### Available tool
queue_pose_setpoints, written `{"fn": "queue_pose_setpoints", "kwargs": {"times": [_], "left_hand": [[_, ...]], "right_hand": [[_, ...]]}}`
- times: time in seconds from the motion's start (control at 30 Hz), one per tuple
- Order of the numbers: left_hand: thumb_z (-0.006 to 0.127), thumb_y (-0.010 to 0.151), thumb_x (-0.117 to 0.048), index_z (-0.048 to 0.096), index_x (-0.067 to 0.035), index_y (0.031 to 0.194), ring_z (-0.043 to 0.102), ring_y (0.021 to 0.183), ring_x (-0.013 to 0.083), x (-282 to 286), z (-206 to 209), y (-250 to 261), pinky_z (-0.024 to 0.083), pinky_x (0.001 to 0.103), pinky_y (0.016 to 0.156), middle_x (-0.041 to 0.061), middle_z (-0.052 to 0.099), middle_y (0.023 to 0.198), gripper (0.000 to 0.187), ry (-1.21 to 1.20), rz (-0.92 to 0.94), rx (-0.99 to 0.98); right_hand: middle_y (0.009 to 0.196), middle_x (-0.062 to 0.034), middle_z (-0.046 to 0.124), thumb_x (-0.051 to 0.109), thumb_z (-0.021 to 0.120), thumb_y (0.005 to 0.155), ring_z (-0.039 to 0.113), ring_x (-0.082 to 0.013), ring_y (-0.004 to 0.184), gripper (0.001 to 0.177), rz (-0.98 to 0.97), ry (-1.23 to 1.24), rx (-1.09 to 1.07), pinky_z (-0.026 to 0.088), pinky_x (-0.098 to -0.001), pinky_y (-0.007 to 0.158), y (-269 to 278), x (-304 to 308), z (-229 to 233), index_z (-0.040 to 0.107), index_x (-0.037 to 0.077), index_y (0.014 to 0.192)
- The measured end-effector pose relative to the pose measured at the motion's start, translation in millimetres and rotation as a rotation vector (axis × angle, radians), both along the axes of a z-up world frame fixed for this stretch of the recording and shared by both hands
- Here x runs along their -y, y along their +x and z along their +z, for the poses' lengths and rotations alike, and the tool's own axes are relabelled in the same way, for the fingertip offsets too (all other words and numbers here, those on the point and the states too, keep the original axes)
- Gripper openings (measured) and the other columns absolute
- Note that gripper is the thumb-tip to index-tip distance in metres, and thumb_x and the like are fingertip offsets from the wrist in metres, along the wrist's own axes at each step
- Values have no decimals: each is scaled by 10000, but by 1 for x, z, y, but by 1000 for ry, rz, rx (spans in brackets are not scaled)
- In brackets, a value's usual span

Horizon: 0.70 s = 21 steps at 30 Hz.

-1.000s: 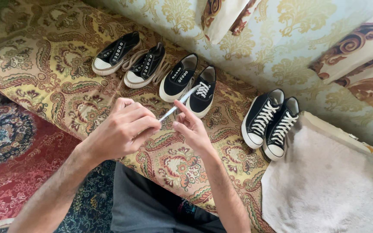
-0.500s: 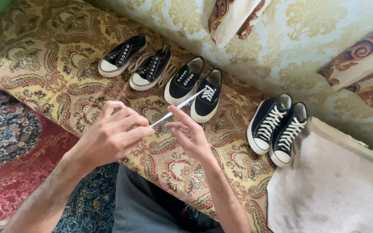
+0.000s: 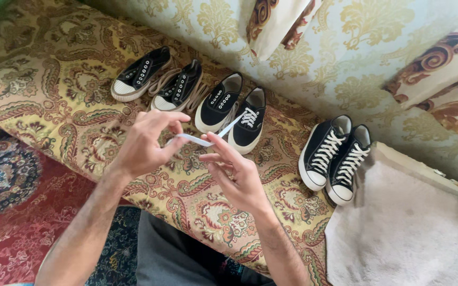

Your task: The person threads white shoelaces through the eyelets of black canvas sneakers laid out on a bed, working one shoe at a time and pulling the laces to seat them through the eyelet rows.

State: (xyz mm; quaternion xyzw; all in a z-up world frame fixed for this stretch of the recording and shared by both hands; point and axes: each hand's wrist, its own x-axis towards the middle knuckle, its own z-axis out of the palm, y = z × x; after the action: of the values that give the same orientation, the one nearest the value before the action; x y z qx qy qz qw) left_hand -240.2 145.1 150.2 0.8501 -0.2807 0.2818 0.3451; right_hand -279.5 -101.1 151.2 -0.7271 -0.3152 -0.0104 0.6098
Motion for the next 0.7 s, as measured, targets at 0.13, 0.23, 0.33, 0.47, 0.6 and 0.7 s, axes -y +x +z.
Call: {"fn": "queue_pose_setpoints", "kwargs": {"times": [0.13, 0.23, 0.33, 0.47, 0.6, 0.7], "left_hand": [[840, 777, -230, 594, -112, 1354, 638, 1057, 224, 29, 3, 17, 483, 417, 1007, 68, 667, 1100, 638, -13, -256, -193], [794, 809, -152, 603, -121, 1369, 634, 1117, 257, 56, 5, 22, 489, 422, 1038, 83, 653, 1217, 592, -4, -304, -90], [773, 831, -93, 648, -125, 1335, 617, 1192, 291, 86, 6, 28, 479, 429, 1066, 91, 656, 1259, 520, -44, -334, 77], [807, 797, -113, 708, -138, 1206, 622, 1135, 280, 118, 8, 39, 493, 417, 1015, 58, 688, 1194, 421, -79, -459, 122], [762, 843, -67, 726, -131, 1115, 662, 1071, 252, 138, 13, 46, 507, 393, 959, 16, 734, 1092, 282, -83, -496, 142], [792, 908, -127, 754, -149, 1036, 663, 954, 222, 148, 16, 46, 505, 376, 881, -2, 731, 979, 135, -104, -544, 155]], "right_hand": [[1494, -134, 578, -124, 540, 1026, 663, -179, 1228, 579, 8, 121, -53, 546, -258, 855, -8, 14, 0, 403, -8, 1577], [1486, -152, 585, -136, 528, 1025, 663, -192, 1218, 581, -18, 147, -80, 547, -258, 835, -12, 29, 1, 395, -25, 1580], [1535, -151, 531, -147, 512, 1017, 653, -213, 1267, 592, -4, 241, -88, 573, -279, 936, -15, 44, -1, 371, -30, 1579], [1543, -172, 530, -128, 529, 1035, 657, -241, 1262, 574, -20, 323, -78, 570, -296, 949, -15, 66, -2, 371, -52, 1582], [1431, -205, 606, -46, 552, 1037, 701, -267, 1209, 505, -59, 436, -130, 630, -345, 891, -12, 90, -3, 424, -68, 1525], [1266, -222, 697, 14, 596, 1047, 752, -269, 1075, 394, -226, 461, -118, 635, -344, 814, -11, 108, -6, 555, -96, 1424]]}}
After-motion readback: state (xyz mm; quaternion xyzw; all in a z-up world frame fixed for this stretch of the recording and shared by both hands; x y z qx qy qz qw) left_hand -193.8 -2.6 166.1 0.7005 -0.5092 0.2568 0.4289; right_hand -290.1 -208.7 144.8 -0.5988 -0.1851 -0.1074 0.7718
